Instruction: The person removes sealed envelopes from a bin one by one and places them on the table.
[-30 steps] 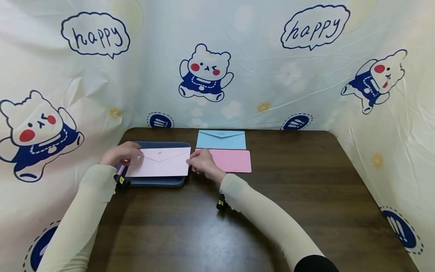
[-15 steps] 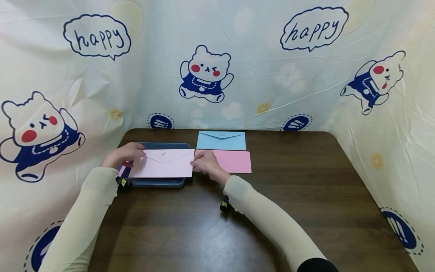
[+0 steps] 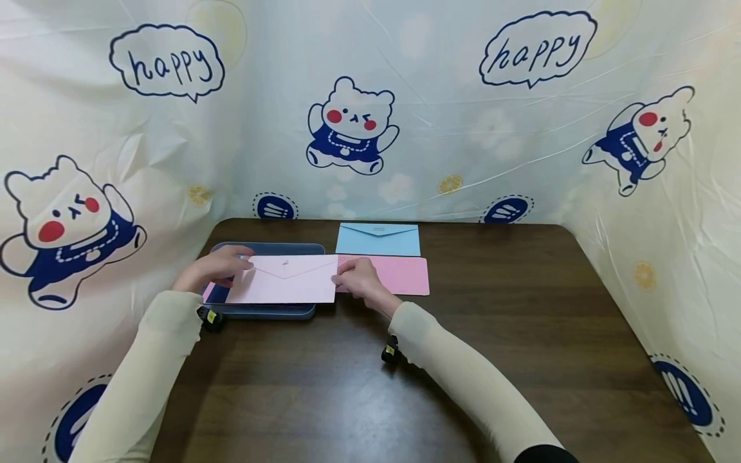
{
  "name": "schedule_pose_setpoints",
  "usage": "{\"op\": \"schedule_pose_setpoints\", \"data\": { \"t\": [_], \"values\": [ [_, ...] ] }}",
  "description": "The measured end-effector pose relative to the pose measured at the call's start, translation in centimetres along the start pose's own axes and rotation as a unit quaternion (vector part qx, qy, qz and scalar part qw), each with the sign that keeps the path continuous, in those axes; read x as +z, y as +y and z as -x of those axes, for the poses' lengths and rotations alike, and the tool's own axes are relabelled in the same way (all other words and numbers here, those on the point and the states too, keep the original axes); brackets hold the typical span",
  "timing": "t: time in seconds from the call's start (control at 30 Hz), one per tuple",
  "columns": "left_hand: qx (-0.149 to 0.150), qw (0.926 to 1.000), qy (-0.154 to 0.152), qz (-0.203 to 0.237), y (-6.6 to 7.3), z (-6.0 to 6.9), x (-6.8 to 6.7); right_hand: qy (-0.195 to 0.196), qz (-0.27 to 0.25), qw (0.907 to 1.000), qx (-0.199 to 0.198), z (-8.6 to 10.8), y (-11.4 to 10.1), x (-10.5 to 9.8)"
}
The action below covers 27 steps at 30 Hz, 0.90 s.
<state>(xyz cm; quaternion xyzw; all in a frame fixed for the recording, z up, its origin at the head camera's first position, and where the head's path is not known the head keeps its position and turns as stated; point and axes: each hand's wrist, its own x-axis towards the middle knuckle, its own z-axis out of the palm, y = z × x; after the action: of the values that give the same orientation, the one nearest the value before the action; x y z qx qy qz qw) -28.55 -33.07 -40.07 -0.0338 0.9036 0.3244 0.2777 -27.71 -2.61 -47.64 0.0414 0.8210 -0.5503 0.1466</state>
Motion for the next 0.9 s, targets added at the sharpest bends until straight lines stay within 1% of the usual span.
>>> {"op": "schedule_pose_setpoints", "data": {
  "t": [0.2,0.43,0.67,0.83,0.9],
  "values": [
    [0.008,1.0000,0.000,-0.004,0.2,0.2,0.2,0.001,-0.004,1.0000,-0.006,0.4,-0.2,-0.4],
    [0.008,1.0000,0.000,-0.006,0.3,0.1,0.6,0.003,-0.008,0.9999,-0.010,0.6,0.1,-1.0],
    [0.019,0.9996,0.001,-0.022,0.8,0.1,1.0,0.000,-0.021,0.9995,-0.025,1.2,0.1,-1.6],
    [0.027,0.9987,0.013,-0.042,1.4,0.3,1.5,-0.006,-0.035,0.9989,-0.030,1.6,0.2,-2.2],
    [0.034,0.9978,0.020,-0.053,1.7,0.4,1.8,-0.009,-0.039,0.9987,-0.031,1.7,0.3,-2.4]
  ]
}}
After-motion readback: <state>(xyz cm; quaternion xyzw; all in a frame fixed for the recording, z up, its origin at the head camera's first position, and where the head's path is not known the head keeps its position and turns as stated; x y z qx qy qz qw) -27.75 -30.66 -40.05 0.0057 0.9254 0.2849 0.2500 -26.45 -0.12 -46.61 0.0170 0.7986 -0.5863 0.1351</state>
